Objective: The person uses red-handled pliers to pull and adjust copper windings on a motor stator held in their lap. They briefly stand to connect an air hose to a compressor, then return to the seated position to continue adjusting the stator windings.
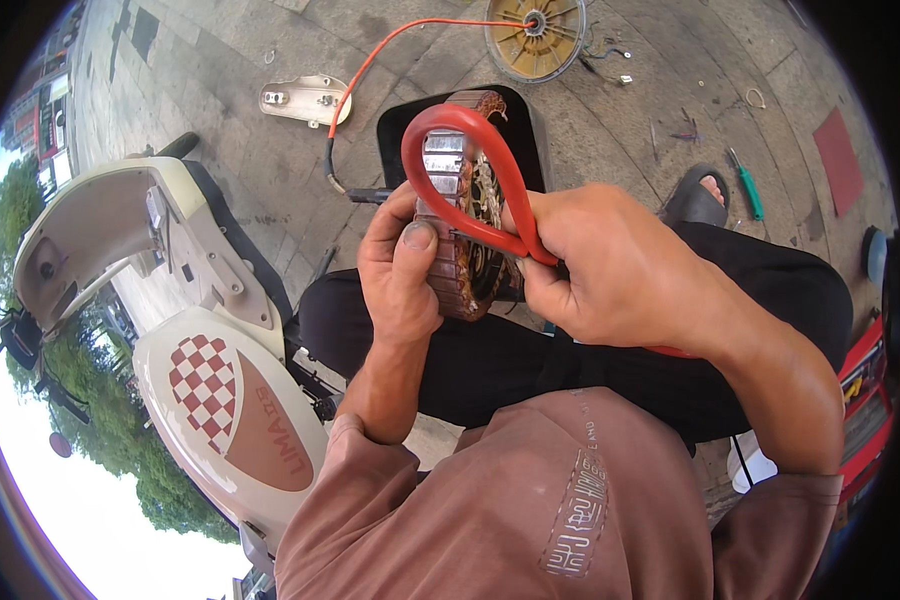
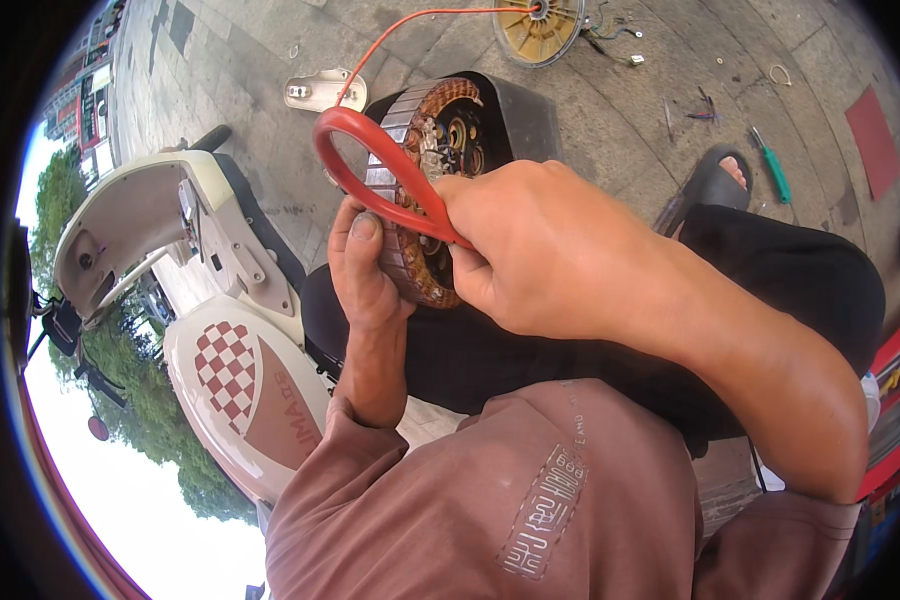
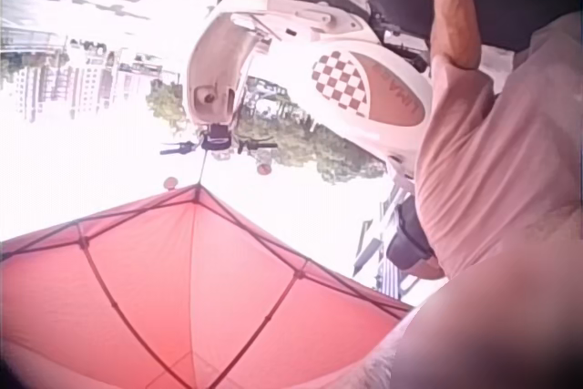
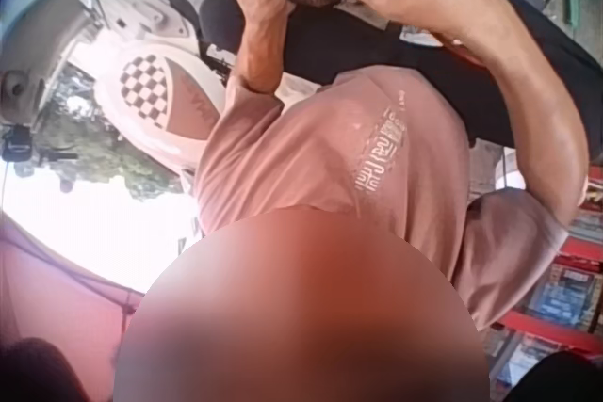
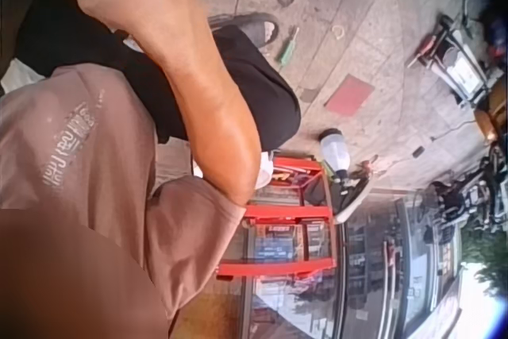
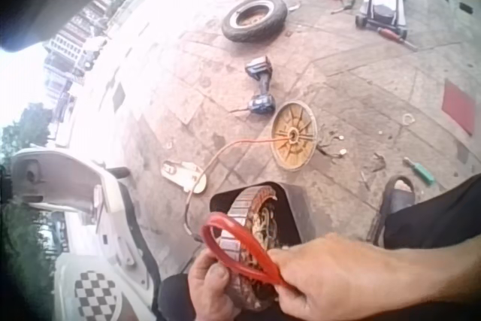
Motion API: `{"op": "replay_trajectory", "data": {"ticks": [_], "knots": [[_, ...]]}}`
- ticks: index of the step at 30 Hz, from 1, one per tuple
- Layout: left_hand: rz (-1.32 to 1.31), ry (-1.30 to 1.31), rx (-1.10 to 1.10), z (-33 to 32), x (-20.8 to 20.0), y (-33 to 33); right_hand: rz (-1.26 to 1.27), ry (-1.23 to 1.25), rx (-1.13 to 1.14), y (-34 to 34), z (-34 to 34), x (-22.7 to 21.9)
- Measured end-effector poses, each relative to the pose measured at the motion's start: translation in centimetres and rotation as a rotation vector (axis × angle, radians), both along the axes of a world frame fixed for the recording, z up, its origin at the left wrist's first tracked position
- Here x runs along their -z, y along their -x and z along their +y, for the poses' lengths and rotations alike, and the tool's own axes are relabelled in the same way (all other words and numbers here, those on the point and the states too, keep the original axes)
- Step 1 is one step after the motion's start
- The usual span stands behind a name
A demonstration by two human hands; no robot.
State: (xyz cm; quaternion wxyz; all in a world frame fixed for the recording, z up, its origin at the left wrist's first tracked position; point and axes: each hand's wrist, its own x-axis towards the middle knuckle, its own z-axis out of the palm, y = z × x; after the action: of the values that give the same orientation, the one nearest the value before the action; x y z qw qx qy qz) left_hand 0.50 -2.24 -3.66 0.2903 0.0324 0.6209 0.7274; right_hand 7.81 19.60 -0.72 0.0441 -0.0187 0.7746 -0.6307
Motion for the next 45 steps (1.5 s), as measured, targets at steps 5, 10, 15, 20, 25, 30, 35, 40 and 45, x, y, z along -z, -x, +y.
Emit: {"op": "replay_trajectory", "data": {"ticks": [5,10,15,20,25,30,35,40,45], "knots": [[0.009,0.009,-0.006,0.0,0.1,-0.1,-0.266,0.307,-0.094,0.1,1.1,-0.4],[0.033,0.02,0.002,-0.1,0.1,-0.2,-0.412,0.393,-0.183,0.8,1.8,-0.2],[0.053,0.042,0.028,-0.2,0.1,-0.2,-0.412,0.337,-0.197,0.8,1.9,-0.3],[0.056,0.013,0.021,-0.2,0.2,-0.3,-0.326,0.287,-0.147,0.8,1.6,-0.3],[0.048,0.02,0.036,-0.2,0.2,-0.2,-0.236,0.198,-0.107,0.5,1.3,-0.8],[0.039,0.035,0.01,-0.3,0.0,-0.4,-0.061,0.1,-0.07,0.6,0.7,-0.2],[0.071,0.068,0.029,-0.4,0.0,-0.4,-0.019,0.141,-0.084,0.5,0.8,0.5],[0.055,0.019,0.017,-0.4,0.1,-0.4,-0.128,0.109,-0.173,0.5,2.3,-0.1],[0.071,-0.03,0.044,-0.1,0.1,-0.4,-0.212,0.126,-0.048,0.2,4.2,-1.1]]}}
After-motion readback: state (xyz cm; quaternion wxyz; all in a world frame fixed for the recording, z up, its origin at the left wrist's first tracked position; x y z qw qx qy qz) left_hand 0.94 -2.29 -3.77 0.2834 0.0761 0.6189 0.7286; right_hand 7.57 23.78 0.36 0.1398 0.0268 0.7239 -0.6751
